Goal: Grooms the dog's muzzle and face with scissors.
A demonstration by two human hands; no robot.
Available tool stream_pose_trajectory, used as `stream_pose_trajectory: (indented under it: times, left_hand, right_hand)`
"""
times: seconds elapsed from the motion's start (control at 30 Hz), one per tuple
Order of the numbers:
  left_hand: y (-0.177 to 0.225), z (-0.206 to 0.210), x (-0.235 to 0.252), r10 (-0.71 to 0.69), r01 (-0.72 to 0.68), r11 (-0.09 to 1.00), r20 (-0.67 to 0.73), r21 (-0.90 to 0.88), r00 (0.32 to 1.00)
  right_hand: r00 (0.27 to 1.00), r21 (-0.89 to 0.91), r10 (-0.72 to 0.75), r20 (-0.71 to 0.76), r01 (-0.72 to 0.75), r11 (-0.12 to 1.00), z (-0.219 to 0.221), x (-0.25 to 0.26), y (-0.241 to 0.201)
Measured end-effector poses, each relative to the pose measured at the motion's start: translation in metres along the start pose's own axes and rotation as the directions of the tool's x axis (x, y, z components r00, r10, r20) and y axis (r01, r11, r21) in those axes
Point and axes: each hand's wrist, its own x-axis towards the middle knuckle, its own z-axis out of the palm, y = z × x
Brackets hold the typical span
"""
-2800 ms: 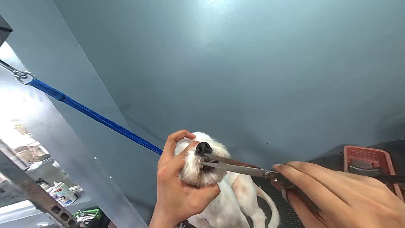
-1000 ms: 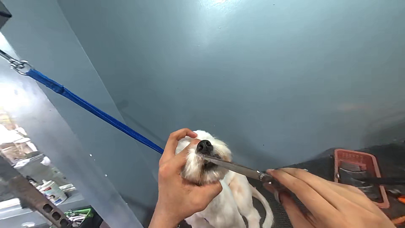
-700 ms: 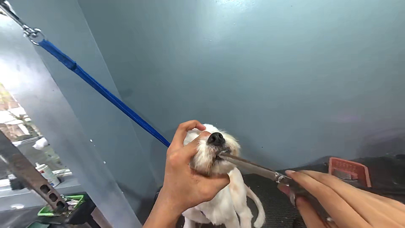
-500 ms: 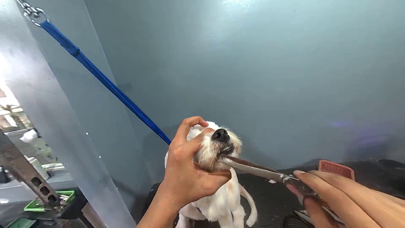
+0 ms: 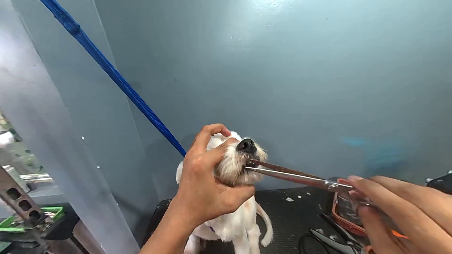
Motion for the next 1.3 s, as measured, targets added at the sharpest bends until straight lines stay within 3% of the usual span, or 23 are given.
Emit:
stream_pose_trajectory:
  times: [0.53, 0.8, 1.0, 1.3]
  left_hand:
    - [0.003, -0.002, 0.000, 0.014, -0.014, 1.000, 0.001, 0.013, 1.000]
    - [0.002, -0.003, 0.000, 0.018, -0.019, 1.000, 0.010, 0.024, 1.000]
    - [0.002, -0.004, 0.001, 0.002, -0.002, 0.999, 0.020, 0.045, 1.000]
    - [0.003, -0.002, 0.003, -0.007, 0.006, 0.999, 0.029, 0.044, 1.000]
  right_hand:
    - [0.994, -0.057, -0.066, -0.085, 0.061, 0.997, 0.001, 0.011, 0.007]
    - [0.992, 0.037, -0.035, -0.119, 0.040, 0.999, 0.008, 0.011, 0.003]
    - [0.997, 0.029, -0.077, -0.021, 0.078, 0.997, 0.008, -0.002, 0.002]
    - [0.995, -0.007, -0.090, -0.039, 0.090, 0.996, 0.008, -0.001, 0.005]
